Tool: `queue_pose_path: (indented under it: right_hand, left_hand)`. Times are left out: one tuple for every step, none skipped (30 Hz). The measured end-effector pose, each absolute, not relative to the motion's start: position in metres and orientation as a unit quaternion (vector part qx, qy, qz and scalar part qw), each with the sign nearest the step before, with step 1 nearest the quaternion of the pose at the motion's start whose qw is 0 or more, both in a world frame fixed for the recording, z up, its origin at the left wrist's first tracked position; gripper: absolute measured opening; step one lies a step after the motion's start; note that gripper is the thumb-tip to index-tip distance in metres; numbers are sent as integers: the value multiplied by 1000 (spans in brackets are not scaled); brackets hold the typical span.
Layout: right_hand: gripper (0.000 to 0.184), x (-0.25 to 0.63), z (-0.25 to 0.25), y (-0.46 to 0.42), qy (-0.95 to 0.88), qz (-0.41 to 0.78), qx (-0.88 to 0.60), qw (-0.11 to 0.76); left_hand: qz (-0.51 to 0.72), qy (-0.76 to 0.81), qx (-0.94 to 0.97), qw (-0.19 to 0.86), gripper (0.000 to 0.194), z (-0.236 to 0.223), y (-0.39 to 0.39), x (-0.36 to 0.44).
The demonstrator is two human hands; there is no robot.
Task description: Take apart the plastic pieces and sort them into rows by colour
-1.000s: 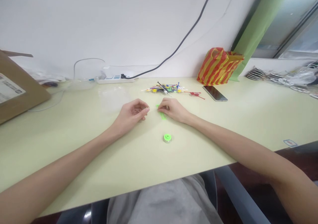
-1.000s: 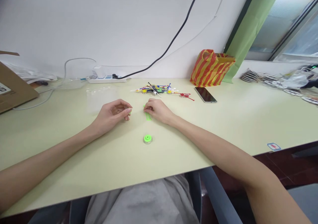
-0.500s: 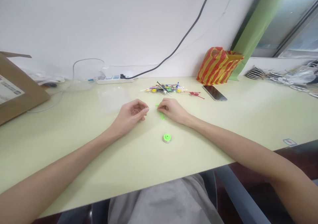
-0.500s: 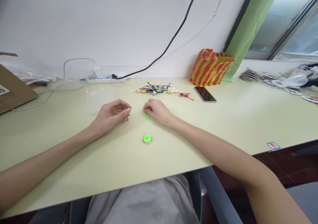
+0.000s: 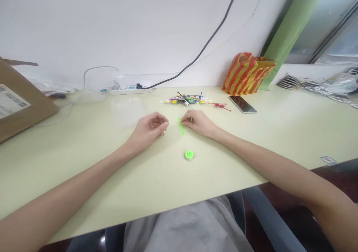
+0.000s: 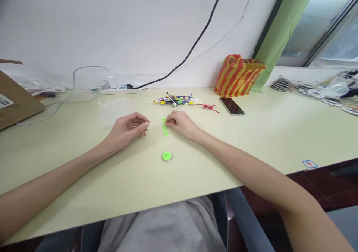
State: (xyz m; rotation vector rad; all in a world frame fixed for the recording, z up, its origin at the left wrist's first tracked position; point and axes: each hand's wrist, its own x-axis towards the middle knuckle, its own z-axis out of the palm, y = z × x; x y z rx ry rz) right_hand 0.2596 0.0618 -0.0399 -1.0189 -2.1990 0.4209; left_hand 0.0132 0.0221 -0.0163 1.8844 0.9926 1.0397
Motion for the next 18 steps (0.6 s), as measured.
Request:
queue_pose_path:
  right_hand:
    - [8,259,-41,62,-843,159,-390,336]
    - [9,259,-41,62,-843,157,-389,336]
    - [11,258,-42,62,-844,155,-389,335]
    - [11,258,-42,63,-845,154,-390,334]
    - [12,258,-42,63,-845,153,-390,333]
    - [11,258,-42,63,-844,153,-392,333]
    - [11,258,-42,63,-843,154,-393,334]
    - [10,259,-43,63,-842,154,-394,336]
    - [10,259,-43,63,-841,155,-394,337]
    - [11,260,-43,63,-840,154,-394,340]
    - [12,260,-42,63,-839,152,-394,344]
    - [13,260,-42,61,-837,150,-392,351]
    - [13,260,-40,60,-835,149,-388,359]
    - [13,259,-39,57,-832,150,-383,372]
    - [13,257,-37,54,-829,154,-375,385]
    - [13,254,-34,50,-826,164,-364,398]
    - [14,251,-31,46,-823,178,-353,408]
    - [15,248,-29,41,-820,196,-343,414]
  left_hand:
    - [407,388,736,376,24,-17,22,13]
    - [407,389,737,375,24,-17,23,13]
    - [407,389,737,373,23,-18,23,12]
    - [407,389,738,372,23,-18,23,12]
    - [406,388,739,372,23,-17,22,12]
    - [407,388,738,372,24,-17,22,12]
    - [407,389,738,373,24,-17,22,12]
    - [409,390,736,373,25,-17,22,12]
    - [410,391,735,373,26,-16,22,12]
    - [410,393,734,372,26,-17,23,12]
    - [409,393,735,372,27,-17,23,11]
    - [406,391,738,370,28,-18,24,11]
    - [403,389,742,369,29,-18,25,11]
    - [401,385,745,369,31,-19,26,11]
    - [401,380,747,370,32,-20,26,11]
    - [403,377,746,373,35,-20,26,11]
    - [407,376,743,375,38,-20,26,11]
    - [412,376,740,377,42,-20,25,11]
